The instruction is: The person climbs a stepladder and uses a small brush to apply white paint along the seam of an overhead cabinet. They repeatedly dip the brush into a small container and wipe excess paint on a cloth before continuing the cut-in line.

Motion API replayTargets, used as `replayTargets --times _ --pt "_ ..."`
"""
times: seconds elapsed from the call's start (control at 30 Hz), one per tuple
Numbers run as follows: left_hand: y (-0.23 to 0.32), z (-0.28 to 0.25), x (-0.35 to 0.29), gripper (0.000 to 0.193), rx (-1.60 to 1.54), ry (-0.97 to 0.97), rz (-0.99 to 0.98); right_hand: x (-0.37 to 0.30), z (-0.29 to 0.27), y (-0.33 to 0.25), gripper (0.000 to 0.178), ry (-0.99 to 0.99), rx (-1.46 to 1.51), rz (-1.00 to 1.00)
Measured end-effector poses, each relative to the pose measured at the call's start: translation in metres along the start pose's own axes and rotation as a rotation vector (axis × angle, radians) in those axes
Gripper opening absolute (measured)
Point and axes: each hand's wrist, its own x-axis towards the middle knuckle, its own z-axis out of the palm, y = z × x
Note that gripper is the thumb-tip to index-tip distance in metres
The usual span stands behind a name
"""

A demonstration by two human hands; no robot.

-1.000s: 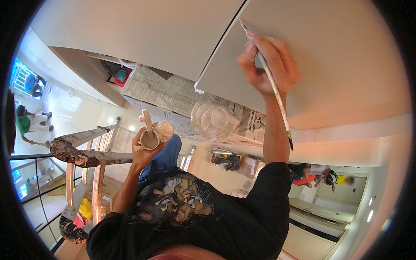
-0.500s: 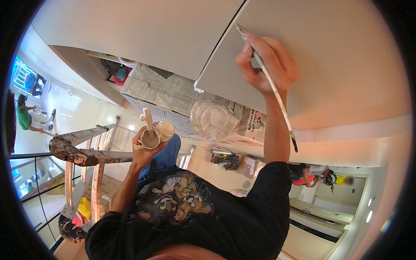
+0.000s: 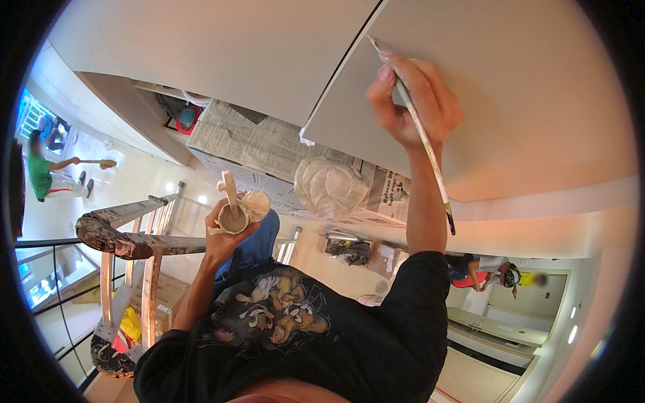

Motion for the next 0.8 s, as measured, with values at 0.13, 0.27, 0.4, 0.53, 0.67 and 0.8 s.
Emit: replayTargets --times 0.13,0.27,0.4,0.53,0.67,0.8 --pt "-0.0009 -0.003 -0.0015 0.062 0.016 -0.047 -0.044 -0.0028 0.0021 0.0006 0.019 0.048 -0.008 0.088" --pt "-0.0017 -0.0038 -0.002 0.062 0.011 -0.047 -0.04 -0.0042 0.0011 0.0021 0.02 0.039 -0.022 0.034" --pt "-0.0017 -0.004 -0.0026 0.062 0.002 -0.047 -0.036 -0.005 0.0032 0.003 0.02 0.08 -0.001 0.068" --pt "-0.0018 -0.0044 -0.0026 0.062 0.008 -0.05 -0.04 -0.0046 0.0014 0.0021 0.018 0.057 -0.005 0.061" --pt "-0.0016 -0.0047 -0.0028 0.061 0.004 -0.049 -0.037 -0.003 0.0031 0.0016 0.018 0.058 0.016 0.052" --pt "-0.0012 -0.0044 -0.003 0.061 -0.003 -0.056 -0.026 -0.0026 0.0042 0.0016 0.018 0.1 0.022 0.084"
